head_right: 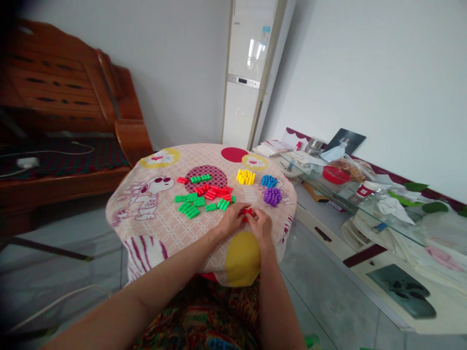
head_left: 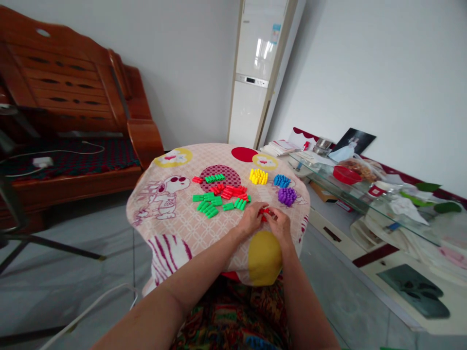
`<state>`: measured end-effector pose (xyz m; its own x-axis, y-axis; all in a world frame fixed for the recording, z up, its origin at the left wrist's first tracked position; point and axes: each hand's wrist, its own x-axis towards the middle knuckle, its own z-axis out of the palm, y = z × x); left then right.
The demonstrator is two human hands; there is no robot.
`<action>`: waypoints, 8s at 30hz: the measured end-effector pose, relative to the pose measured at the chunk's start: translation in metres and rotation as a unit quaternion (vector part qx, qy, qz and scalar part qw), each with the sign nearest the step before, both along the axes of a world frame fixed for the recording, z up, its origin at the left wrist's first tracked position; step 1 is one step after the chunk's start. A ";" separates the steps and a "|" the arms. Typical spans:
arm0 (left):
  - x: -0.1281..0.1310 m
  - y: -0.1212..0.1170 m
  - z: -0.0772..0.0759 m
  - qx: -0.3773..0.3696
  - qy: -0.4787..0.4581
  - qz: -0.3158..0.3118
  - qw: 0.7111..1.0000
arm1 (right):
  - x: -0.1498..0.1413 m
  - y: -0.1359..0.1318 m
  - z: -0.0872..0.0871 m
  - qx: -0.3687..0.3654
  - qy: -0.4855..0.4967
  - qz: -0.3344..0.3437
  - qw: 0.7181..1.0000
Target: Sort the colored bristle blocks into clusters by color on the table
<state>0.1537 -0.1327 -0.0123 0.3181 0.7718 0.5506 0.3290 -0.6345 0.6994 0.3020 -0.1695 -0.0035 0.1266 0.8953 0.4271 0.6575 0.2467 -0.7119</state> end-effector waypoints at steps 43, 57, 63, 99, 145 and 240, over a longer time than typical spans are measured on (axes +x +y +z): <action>-0.057 0.028 0.025 -0.066 0.123 0.217 0.966 | -0.016 0.101 -0.002 0.029 -0.139 -0.077 0.987; -0.037 0.025 0.045 -0.108 0.293 0.232 0.921 | -0.011 0.126 0.001 -0.003 -0.063 -0.045 0.997; -0.049 0.025 0.043 -0.137 0.204 0.238 0.940 | -0.009 0.124 -0.001 -0.005 -0.052 -0.041 0.998; -0.097 0.082 0.077 -0.043 0.362 0.183 0.913 | -0.005 0.145 0.001 -0.023 -0.013 -0.048 0.999; -0.064 0.124 0.063 -0.121 0.352 0.107 0.922 | 0.008 0.137 0.003 -0.055 0.066 0.022 0.996; -0.161 0.127 0.096 -0.238 0.380 0.010 0.894 | 0.007 0.139 0.002 -0.063 0.093 0.024 0.993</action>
<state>-0.0076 -0.0061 0.0836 0.4437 0.8711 -0.2104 0.8318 -0.3130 0.4584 0.3089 -0.0302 -0.0015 0.1483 0.9473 0.2839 0.5007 0.1756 -0.8476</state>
